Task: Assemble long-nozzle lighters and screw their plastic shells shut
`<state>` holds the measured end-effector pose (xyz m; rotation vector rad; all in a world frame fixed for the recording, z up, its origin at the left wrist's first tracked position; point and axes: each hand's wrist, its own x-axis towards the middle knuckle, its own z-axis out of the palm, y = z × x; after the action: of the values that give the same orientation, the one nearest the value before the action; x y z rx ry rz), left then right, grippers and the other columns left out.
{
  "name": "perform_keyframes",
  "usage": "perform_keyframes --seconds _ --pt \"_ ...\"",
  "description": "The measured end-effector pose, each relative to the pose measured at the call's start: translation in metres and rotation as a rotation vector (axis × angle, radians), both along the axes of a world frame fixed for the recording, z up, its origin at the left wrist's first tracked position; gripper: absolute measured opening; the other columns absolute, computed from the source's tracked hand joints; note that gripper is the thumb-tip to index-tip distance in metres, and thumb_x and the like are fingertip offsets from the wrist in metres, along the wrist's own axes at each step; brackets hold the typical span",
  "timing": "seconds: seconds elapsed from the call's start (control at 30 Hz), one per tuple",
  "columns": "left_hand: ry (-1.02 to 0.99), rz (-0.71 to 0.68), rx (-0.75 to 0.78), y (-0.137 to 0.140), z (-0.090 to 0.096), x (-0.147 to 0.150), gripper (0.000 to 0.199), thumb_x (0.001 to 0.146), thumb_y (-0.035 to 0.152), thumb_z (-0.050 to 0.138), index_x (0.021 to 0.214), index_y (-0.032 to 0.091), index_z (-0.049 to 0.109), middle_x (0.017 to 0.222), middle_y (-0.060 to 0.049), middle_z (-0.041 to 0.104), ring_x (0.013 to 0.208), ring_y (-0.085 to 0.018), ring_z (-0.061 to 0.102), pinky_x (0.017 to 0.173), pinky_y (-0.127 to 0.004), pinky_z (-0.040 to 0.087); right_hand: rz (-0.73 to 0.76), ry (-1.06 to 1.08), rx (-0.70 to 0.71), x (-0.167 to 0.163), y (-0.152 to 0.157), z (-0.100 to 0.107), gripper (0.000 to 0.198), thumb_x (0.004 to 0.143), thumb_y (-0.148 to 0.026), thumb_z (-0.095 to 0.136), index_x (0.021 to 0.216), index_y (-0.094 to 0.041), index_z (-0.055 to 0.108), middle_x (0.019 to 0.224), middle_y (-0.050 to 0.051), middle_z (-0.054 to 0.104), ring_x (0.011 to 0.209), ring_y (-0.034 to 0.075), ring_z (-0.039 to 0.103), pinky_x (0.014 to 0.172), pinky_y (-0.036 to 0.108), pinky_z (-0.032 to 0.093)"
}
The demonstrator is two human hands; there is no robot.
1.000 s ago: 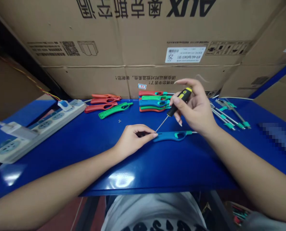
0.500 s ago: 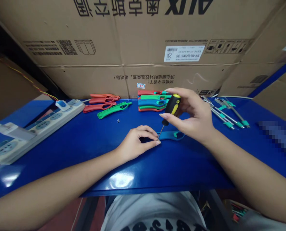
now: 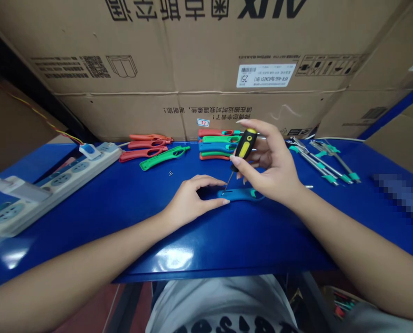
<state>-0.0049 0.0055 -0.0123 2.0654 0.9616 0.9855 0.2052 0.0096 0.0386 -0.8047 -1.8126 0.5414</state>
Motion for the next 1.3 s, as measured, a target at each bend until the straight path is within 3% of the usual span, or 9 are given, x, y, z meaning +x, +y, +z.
perform_keyframes --seconds 0.13,0.33,0.57,0.7,0.8,0.93,1.0,1.17,1.3 --pt "0.123 -0.019 0.025 0.001 -0.003 -0.002 0.044 0.077 0.032 0.085 0.117 0.021 0.072 0.118 -0.005 0.076 0.112 -0.024 0.068 0.103 -0.04 0.051 0.005 -0.023 -0.01 0.0 0.002 -0.003 0.06 0.091 -0.034 0.07 0.144 -0.032 0.042 0.111 0.005 0.069 0.062 0.014 0.067 0.05 0.029 0.06" --pt "0.15 -0.047 0.009 0.001 -0.004 -0.001 0.039 0.08 0.026 0.081 0.118 0.021 0.071 0.119 -0.006 0.075 0.114 -0.024 0.067 0.105 -0.043 0.05 0.002 -0.033 -0.007 -0.001 0.001 -0.003 0.059 0.092 -0.036 0.068 0.145 -0.033 0.04 0.113 0.006 0.069 0.063 0.015 0.069 0.051 0.03 0.061" --pt "0.159 -0.064 0.029 0.002 -0.005 -0.001 0.037 0.081 0.024 0.08 0.116 0.022 0.071 0.117 -0.005 0.075 0.113 -0.024 0.066 0.103 -0.043 0.05 0.005 -0.065 0.04 -0.001 0.003 -0.008 0.059 0.092 -0.032 0.068 0.145 -0.033 0.041 0.132 0.008 0.063 0.068 0.014 0.07 0.053 0.027 0.061" --pt "0.179 -0.07 0.055 0.001 -0.005 -0.001 0.033 0.081 0.023 0.08 0.112 0.022 0.07 0.115 -0.005 0.075 0.111 -0.025 0.066 0.102 -0.042 0.049 0.041 -0.116 0.078 0.0 0.003 -0.008 0.06 0.091 -0.031 0.068 0.146 -0.034 0.042 0.15 0.008 0.05 0.086 0.019 0.072 0.06 0.029 0.062" --pt "0.182 -0.064 0.062 0.0 -0.004 0.0 0.028 0.081 0.022 0.08 0.107 0.021 0.068 0.111 -0.004 0.074 0.105 -0.023 0.067 0.098 -0.04 0.05 0.127 -0.164 0.049 0.001 0.001 -0.004 0.064 0.094 -0.029 0.065 0.15 -0.033 0.036 0.148 0.01 0.051 0.102 0.023 0.07 0.067 0.03 0.063" --pt "0.185 -0.064 0.056 0.0 -0.003 0.001 0.021 0.082 0.022 0.079 0.099 0.021 0.066 0.104 -0.002 0.074 0.101 -0.022 0.067 0.095 -0.038 0.05 0.252 -0.169 -0.105 0.002 0.0 0.0 0.066 0.098 -0.027 0.058 0.155 -0.032 0.025 0.129 0.011 0.063 0.086 0.018 0.07 0.06 0.027 0.06" --pt "0.188 -0.065 0.057 0.0 -0.003 0.001 0.02 0.082 0.023 0.079 0.097 0.021 0.066 0.103 -0.002 0.073 0.101 -0.023 0.067 0.095 -0.038 0.05 0.245 -0.165 -0.108 0.002 0.0 0.001 0.065 0.097 -0.026 0.059 0.153 -0.031 0.027 0.124 0.01 0.065 0.083 0.017 0.07 0.058 0.025 0.058" --pt "0.19 -0.072 0.065 0.0 -0.003 0.001 0.02 0.082 0.024 0.079 0.097 0.022 0.065 0.104 -0.002 0.073 0.1 -0.023 0.067 0.095 -0.038 0.05 0.157 -0.244 0.003 0.003 0.0 0.001 0.067 0.094 -0.022 0.061 0.152 -0.032 0.028 0.125 0.009 0.064 0.08 0.018 0.068 0.062 0.03 0.058" --pt "0.179 -0.064 0.083 0.0 -0.004 0.002 0.022 0.081 0.023 0.08 0.096 0.022 0.064 0.103 -0.001 0.073 0.1 -0.023 0.067 0.093 -0.037 0.05 -0.012 -0.35 0.17 0.002 -0.001 0.001 0.066 0.089 -0.033 0.071 0.147 -0.032 0.038 0.123 0.008 0.065 0.065 0.016 0.063 0.057 0.031 0.055"
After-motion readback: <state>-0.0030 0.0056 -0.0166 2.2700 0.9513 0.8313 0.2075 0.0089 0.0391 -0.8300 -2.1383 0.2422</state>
